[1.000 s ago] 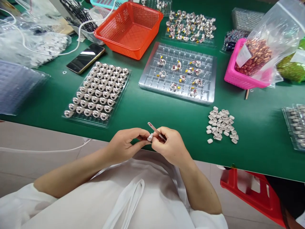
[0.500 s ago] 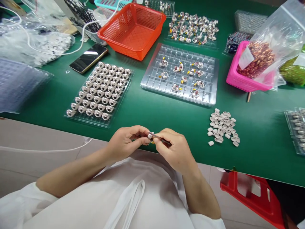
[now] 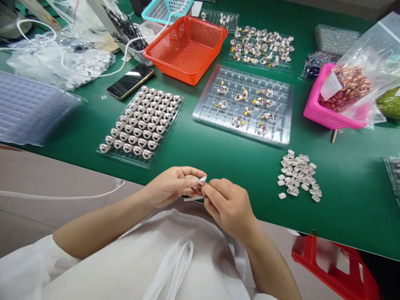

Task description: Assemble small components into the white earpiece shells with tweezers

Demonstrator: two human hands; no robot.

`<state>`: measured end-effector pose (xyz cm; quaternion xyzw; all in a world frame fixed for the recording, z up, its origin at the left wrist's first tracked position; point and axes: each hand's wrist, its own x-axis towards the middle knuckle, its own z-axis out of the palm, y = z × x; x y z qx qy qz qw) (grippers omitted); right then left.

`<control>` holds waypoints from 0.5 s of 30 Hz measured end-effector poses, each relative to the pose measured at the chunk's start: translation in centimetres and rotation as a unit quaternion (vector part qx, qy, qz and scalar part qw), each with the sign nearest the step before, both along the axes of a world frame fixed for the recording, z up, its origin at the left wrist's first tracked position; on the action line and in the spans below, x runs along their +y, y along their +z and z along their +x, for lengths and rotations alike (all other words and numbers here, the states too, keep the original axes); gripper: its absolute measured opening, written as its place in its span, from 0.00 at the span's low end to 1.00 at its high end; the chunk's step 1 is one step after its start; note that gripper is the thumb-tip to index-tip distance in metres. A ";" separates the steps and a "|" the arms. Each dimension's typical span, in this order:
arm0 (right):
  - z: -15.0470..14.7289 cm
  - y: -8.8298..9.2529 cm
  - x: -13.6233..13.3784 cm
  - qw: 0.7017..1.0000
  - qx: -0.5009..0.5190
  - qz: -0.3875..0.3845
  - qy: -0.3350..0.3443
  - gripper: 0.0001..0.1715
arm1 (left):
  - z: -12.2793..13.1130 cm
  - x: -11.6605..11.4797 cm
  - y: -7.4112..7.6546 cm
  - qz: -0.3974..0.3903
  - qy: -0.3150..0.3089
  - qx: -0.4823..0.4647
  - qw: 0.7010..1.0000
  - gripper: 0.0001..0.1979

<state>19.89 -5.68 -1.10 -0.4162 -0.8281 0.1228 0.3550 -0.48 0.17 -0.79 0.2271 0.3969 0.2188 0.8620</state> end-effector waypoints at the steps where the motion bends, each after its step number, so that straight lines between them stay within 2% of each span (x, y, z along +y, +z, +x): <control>1: 0.1 0.2 0.1 1.000 -0.017 0.005 0.011 0.15 | -0.1 0.1 -0.1 -0.012 -0.013 -0.009 1.000 0.19; 5: 0.8 1.4 0.5 0.992 -0.106 0.024 0.070 0.12 | -0.4 0.7 -0.3 -0.032 -0.086 -0.020 0.996 0.15; 8: 1.1 1.7 0.6 0.988 -0.127 0.009 0.092 0.13 | -0.3 0.9 0.1 -0.022 -0.098 -0.017 0.995 0.13; 10: 1.3 1.6 0.4 0.993 -0.064 -0.028 0.095 0.15 | 0.0 0.8 0.5 0.001 -0.088 -0.012 0.996 0.12; 12: 1.3 1.4 -0.1 0.994 0.042 -0.072 0.068 0.17 | 0.4 0.7 0.9 0.033 -0.069 -0.004 0.997 0.11; 15: 1.2 0.9 -1.1 0.974 0.179 -0.126 -0.058 0.17 | 1.0 0.4 1.5 0.077 -0.032 0.012 0.996 0.11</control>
